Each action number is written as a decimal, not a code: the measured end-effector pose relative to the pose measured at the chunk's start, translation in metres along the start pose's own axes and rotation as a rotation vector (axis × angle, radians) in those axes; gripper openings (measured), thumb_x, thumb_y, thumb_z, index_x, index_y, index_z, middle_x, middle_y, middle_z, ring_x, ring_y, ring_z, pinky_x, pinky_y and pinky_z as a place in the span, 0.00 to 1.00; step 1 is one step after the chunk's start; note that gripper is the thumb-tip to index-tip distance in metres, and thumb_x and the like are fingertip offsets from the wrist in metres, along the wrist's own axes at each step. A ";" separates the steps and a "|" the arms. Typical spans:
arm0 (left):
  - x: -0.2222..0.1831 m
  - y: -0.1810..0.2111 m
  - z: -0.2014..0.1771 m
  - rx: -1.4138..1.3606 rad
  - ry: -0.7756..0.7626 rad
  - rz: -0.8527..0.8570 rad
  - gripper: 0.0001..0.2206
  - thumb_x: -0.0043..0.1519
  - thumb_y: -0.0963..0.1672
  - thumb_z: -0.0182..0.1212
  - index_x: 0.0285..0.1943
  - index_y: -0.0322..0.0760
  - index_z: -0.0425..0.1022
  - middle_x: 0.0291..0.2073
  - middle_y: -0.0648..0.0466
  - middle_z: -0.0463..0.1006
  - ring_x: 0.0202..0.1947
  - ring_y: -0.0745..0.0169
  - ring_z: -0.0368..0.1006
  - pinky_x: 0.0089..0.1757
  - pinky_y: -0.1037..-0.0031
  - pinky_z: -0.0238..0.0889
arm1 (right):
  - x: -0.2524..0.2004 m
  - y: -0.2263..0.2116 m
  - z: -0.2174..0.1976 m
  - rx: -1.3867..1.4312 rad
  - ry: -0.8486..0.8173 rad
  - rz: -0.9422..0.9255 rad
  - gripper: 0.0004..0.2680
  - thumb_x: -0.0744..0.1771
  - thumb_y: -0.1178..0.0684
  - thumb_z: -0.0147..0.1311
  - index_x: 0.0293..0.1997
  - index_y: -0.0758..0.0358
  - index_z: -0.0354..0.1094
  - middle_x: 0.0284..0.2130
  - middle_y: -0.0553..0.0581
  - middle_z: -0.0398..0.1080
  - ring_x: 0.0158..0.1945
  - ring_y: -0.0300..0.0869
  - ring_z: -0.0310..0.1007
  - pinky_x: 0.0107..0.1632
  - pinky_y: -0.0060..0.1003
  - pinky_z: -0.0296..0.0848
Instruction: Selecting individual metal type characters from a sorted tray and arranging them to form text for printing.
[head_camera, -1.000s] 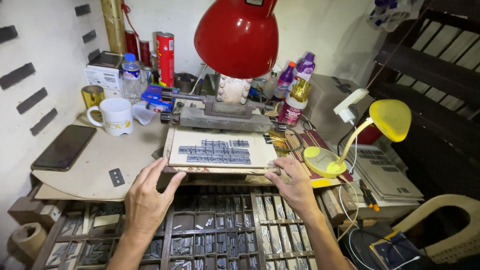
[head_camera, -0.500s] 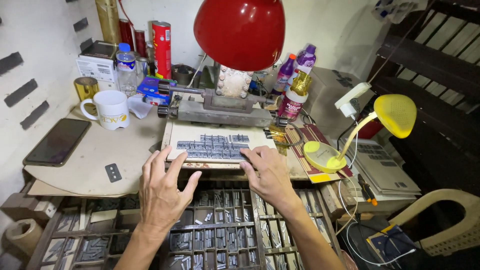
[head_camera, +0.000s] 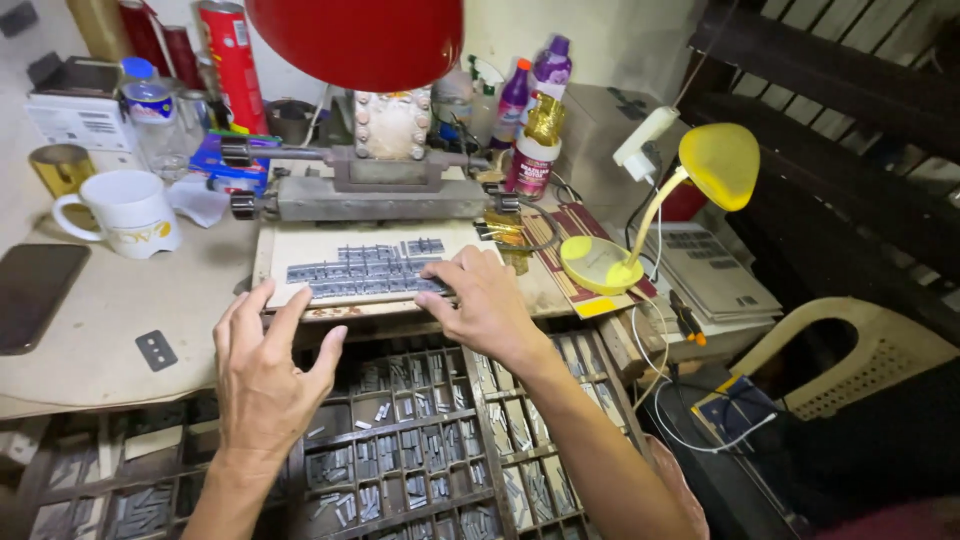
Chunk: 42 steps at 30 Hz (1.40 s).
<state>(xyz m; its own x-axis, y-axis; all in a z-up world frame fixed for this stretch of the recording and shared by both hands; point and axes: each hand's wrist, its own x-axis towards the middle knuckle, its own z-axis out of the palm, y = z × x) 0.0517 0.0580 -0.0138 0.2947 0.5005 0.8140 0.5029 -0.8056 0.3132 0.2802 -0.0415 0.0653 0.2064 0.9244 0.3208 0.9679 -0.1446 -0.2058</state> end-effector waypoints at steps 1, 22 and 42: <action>-0.001 -0.001 0.000 -0.003 -0.015 -0.016 0.26 0.59 0.51 0.67 0.64 0.37 0.77 0.64 0.34 0.70 0.64 0.32 0.62 0.61 0.47 0.61 | 0.002 -0.001 0.000 -0.009 -0.007 -0.005 0.15 0.68 0.37 0.49 0.57 0.47 0.71 0.41 0.53 0.67 0.46 0.43 0.63 0.47 0.41 0.62; -0.132 -0.003 -0.036 -0.001 -0.139 -0.354 0.29 0.49 0.54 0.70 0.63 0.54 0.78 0.69 0.53 0.72 0.69 0.48 0.66 0.64 0.55 0.60 | -0.011 -0.003 0.004 0.141 0.086 0.181 0.15 0.67 0.39 0.50 0.55 0.51 0.69 0.48 0.55 0.72 0.52 0.44 0.66 0.56 0.44 0.63; -0.216 -0.094 0.020 0.212 -0.808 -0.690 0.34 0.47 0.64 0.71 0.67 0.81 0.69 0.76 0.75 0.56 0.70 0.67 0.64 0.69 0.60 0.60 | -0.008 0.029 0.006 0.290 0.095 0.111 0.09 0.65 0.43 0.60 0.45 0.49 0.76 0.46 0.48 0.78 0.52 0.37 0.70 0.57 0.41 0.65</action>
<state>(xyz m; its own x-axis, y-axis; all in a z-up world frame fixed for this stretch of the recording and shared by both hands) -0.0430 0.0322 -0.2284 0.3034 0.9484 -0.0923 0.8728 -0.2378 0.4262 0.3061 -0.0510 0.0509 0.3343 0.8694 0.3639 0.8602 -0.1237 -0.4948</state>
